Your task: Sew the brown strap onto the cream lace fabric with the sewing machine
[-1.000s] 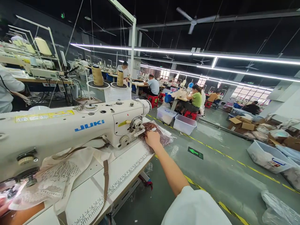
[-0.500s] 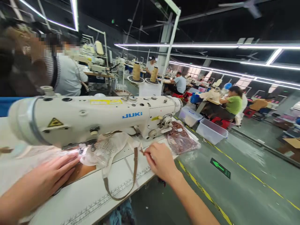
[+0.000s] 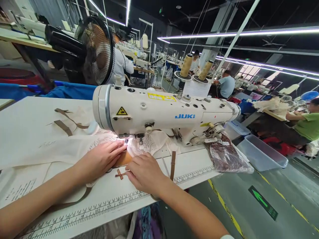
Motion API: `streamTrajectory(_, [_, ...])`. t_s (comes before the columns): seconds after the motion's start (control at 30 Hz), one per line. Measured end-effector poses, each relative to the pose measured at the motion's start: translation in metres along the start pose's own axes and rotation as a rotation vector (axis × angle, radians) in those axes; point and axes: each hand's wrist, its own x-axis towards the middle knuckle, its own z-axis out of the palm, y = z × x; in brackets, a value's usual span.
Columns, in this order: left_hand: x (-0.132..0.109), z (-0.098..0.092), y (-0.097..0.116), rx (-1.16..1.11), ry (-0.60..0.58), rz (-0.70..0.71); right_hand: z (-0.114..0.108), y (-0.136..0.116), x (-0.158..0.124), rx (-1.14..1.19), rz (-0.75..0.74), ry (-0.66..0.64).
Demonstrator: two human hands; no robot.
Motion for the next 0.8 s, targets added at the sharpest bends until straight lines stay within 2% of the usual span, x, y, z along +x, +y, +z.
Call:
streamTrajectory(0.13, [0.001,-0.001,0.000,-0.033,-0.010,-0.016,0.011,-0.018,0.000,-0.086,0.053,0.001])
streamTrajectory(0.27, [-0.001,-0.002,0.000,-0.079,-0.001,-0.025,0.019,-0.024,0.005,-0.161,0.038,-0.006])
streamTrajectory(0.43, [-0.001,-0.005,0.002,-0.029,-0.007,-0.019,0.014,-0.022,0.006,-0.163,0.032,-0.017])
streamTrajectory(0.57, [-0.001,-0.007,0.000,-0.046,0.016,-0.001,0.007,-0.017,0.010,-0.154,0.102,-0.003])
streamTrajectory(0.63, [-0.001,-0.008,-0.002,-0.099,0.034,0.013,0.002,-0.014,0.018,-0.175,0.163,-0.051])
streamTrajectory(0.8, [-0.001,-0.007,-0.005,-0.165,0.065,0.012,-0.009,-0.008,0.043,-0.144,0.261,-0.284])
